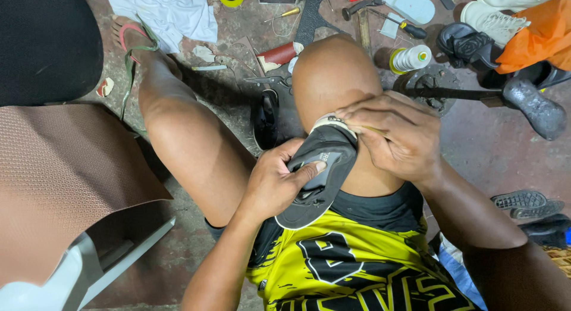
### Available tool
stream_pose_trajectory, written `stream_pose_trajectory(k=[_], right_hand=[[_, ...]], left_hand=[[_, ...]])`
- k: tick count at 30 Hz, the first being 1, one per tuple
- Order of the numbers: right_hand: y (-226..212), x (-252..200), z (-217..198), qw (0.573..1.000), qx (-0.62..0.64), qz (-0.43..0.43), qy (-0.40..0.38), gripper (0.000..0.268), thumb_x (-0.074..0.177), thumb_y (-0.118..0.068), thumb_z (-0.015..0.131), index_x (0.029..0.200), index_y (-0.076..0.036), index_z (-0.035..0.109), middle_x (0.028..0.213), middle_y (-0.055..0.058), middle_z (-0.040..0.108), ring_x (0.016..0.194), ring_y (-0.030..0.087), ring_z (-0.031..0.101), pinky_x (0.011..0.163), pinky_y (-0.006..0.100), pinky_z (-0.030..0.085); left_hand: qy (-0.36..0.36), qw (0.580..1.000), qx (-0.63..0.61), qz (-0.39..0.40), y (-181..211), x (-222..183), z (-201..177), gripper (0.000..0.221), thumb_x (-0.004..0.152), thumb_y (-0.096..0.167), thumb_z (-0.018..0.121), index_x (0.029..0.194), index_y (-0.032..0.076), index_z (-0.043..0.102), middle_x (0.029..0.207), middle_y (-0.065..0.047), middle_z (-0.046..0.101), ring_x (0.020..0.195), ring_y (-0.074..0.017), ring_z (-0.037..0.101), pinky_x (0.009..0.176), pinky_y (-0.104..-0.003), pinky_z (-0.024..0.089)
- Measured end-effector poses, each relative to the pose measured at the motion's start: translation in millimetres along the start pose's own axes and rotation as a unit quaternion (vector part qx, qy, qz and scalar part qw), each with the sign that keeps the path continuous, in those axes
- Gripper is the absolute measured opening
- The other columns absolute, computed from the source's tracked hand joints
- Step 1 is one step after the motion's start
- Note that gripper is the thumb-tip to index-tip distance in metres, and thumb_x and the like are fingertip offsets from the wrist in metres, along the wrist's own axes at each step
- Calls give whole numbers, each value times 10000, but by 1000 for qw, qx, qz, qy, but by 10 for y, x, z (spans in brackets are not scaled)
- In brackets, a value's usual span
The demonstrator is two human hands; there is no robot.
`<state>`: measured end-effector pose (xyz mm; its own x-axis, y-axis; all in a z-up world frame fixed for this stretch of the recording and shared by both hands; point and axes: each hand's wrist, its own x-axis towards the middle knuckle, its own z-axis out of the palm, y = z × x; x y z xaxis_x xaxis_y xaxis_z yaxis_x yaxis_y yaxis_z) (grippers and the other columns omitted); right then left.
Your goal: The person cuts a brown shoe insole with scissors, fits it into a black shoe, and then stitches around the edge of the shoe with a needle and thread.
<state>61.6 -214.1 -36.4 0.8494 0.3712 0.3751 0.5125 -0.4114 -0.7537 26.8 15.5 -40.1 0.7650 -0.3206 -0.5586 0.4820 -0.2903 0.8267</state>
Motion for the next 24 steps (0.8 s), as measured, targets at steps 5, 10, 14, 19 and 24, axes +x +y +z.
stream_pose_trajectory(k=[5, 10, 14, 19, 24], right_hand=[[-20, -54, -93, 998, 45, 31, 35, 120, 943, 51, 688, 1026, -5, 623, 1032, 158, 724, 906, 246, 738, 849, 370, 615], [-34, -384, -238, 997, 34, 38, 63, 143, 989, 48, 715, 1103, -12, 652, 1035, 162, 706, 865, 218, 723, 749, 275, 622], [-110, -412, -238, 998, 4, 53, 35, 149, 960, 33, 730, 1079, -4, 649, 1034, 158, 717, 904, 225, 732, 739, 286, 588], [-174, -313, -224, 999, -5, 29, 36, 150, 954, 37, 727, 1084, -10, 670, 1041, 162, 711, 924, 240, 732, 763, 298, 593], [-175, -217, -171, 1000, -7, 14, 27, 163, 943, 52, 745, 1078, -15, 682, 1031, 147, 720, 920, 246, 738, 764, 313, 596]], left_hand=[[56, 988, 130, 58, 222, -135, -18, 293, 816, 124, 756, 1103, 85, 718, 942, -121, 767, 813, -242, 761, 745, -345, 578], [88, 959, 216, 160, 302, -275, 25, 411, 739, 46, 736, 1143, 78, 671, 1023, -136, 740, 927, -348, 709, 769, -432, 554], [105, 949, 237, 178, 297, -269, 37, 392, 749, 50, 743, 1134, 71, 671, 1044, -134, 740, 950, -333, 712, 789, -419, 564], [121, 937, 252, 208, 292, -290, 66, 390, 748, 37, 739, 1131, 50, 664, 1055, -145, 733, 941, -342, 712, 785, -419, 563], [103, 945, 250, 184, 375, -281, 60, 346, 760, 46, 735, 1100, 69, 674, 1002, -139, 737, 855, -335, 715, 729, -427, 555]])
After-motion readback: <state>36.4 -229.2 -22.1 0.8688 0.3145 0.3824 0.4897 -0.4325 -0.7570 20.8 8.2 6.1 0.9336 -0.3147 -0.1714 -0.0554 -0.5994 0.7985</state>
